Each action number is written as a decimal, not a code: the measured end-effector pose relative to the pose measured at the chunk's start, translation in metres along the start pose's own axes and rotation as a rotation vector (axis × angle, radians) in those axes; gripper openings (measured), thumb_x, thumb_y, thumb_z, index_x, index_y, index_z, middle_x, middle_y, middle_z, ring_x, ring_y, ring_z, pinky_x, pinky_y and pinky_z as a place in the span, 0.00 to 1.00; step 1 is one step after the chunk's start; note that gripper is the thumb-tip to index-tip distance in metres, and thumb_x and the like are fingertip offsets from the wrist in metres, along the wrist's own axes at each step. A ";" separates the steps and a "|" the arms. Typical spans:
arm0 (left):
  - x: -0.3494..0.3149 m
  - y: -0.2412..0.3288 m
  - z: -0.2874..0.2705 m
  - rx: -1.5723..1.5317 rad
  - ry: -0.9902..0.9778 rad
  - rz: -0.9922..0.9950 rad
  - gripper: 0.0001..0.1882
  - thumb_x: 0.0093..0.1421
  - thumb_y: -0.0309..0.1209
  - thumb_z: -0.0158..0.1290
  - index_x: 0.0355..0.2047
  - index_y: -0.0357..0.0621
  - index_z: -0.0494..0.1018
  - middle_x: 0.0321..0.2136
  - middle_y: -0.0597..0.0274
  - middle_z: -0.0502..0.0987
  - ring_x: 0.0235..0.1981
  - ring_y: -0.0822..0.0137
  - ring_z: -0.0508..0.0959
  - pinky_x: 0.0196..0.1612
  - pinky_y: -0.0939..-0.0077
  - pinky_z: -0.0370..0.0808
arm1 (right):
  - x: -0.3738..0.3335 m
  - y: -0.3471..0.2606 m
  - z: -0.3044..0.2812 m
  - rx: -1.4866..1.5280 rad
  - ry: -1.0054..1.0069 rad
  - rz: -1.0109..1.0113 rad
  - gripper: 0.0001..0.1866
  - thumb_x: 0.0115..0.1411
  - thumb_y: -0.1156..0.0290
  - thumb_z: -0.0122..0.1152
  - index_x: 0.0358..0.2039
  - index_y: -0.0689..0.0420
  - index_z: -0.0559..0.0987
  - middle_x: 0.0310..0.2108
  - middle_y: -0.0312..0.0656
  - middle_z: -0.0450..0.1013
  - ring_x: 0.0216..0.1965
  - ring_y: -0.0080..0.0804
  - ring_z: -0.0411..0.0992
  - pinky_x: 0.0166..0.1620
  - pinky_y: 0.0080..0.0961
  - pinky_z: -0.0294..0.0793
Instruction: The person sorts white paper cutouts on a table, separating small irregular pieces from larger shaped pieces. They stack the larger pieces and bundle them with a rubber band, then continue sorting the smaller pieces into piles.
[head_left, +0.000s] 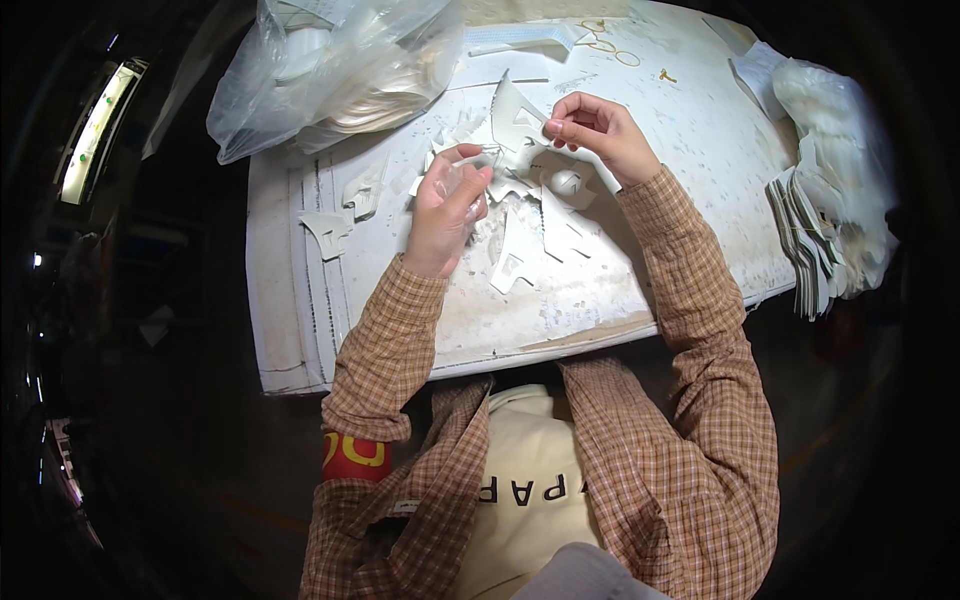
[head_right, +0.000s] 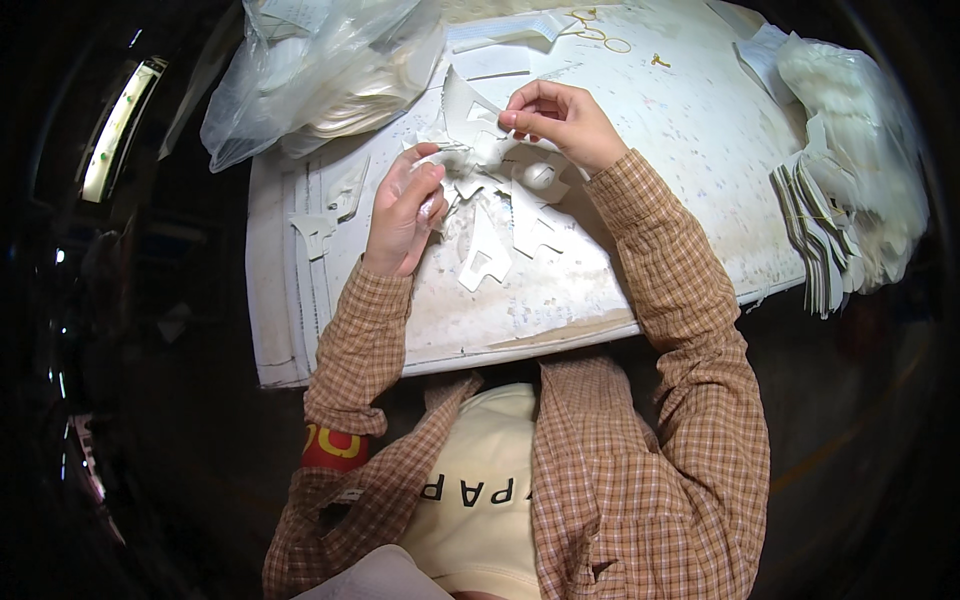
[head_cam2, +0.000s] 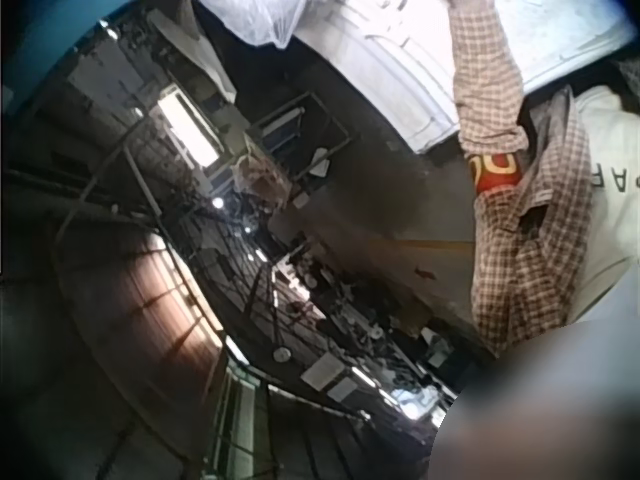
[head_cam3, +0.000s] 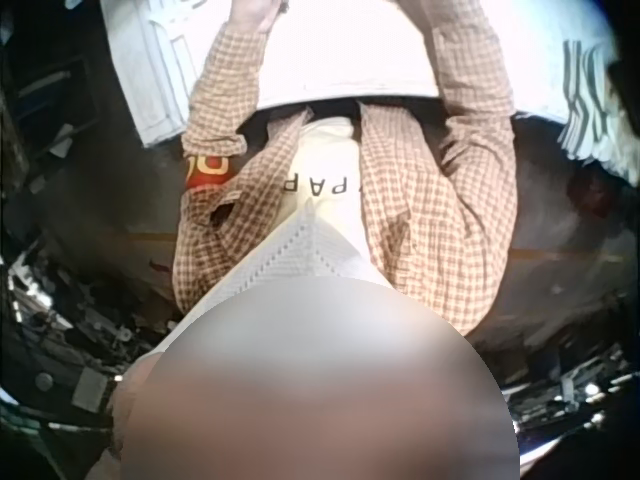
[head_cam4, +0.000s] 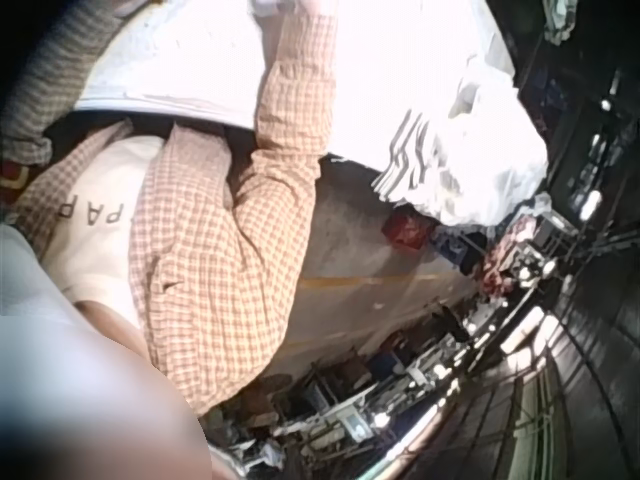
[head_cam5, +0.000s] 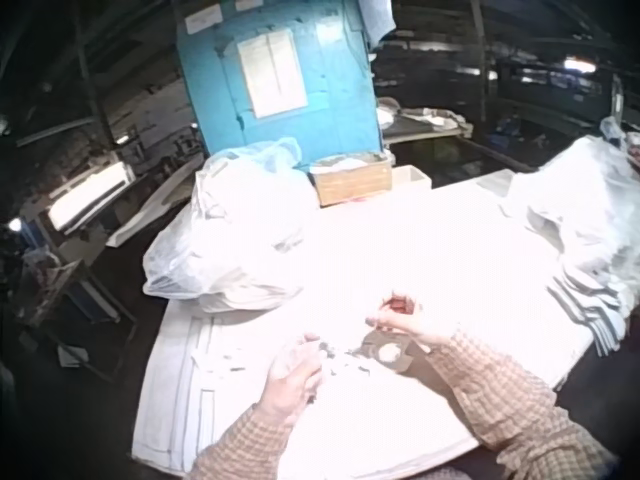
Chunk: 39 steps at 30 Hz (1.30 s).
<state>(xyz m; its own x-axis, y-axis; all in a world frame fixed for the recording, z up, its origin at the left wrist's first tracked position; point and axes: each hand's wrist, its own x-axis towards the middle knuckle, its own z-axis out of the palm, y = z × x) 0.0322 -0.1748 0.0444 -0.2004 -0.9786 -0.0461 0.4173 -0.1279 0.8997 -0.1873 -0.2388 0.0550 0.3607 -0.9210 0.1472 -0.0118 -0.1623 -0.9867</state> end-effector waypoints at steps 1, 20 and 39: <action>0.000 -0.002 0.001 0.059 -0.021 -0.015 0.11 0.60 0.31 0.54 0.41 0.42 0.67 0.24 0.75 0.69 0.22 0.84 0.63 0.25 0.89 0.61 | 0.000 0.000 0.002 0.122 0.004 0.017 0.10 0.55 0.69 0.64 0.34 0.60 0.77 0.29 0.34 0.76 0.29 0.19 0.73 0.37 0.18 0.74; 0.000 0.006 0.006 0.078 0.062 0.065 0.15 0.63 0.28 0.49 0.49 0.38 0.64 0.39 0.51 0.79 0.15 0.87 0.56 0.17 0.90 0.54 | -0.006 -0.001 -0.014 -0.836 -0.177 0.285 0.11 0.47 0.71 0.70 0.32 0.56 0.80 0.28 0.43 0.78 0.29 0.29 0.75 0.36 0.24 0.75; -0.001 -0.002 0.006 0.020 0.205 0.011 0.11 0.66 0.32 0.45 0.44 0.38 0.67 0.36 0.63 0.76 0.15 0.86 0.56 0.19 0.91 0.55 | -0.007 -0.003 0.001 0.224 -0.037 0.200 0.25 0.60 0.73 0.56 0.58 0.59 0.65 0.33 0.37 0.71 0.38 0.27 0.76 0.44 0.18 0.79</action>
<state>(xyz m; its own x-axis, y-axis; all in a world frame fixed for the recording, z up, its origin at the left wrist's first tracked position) 0.0261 -0.1727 0.0451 -0.0102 -0.9925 -0.1221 0.4006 -0.1159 0.9089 -0.1889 -0.2310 0.0572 0.4056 -0.9126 -0.0505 0.1180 0.1071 -0.9872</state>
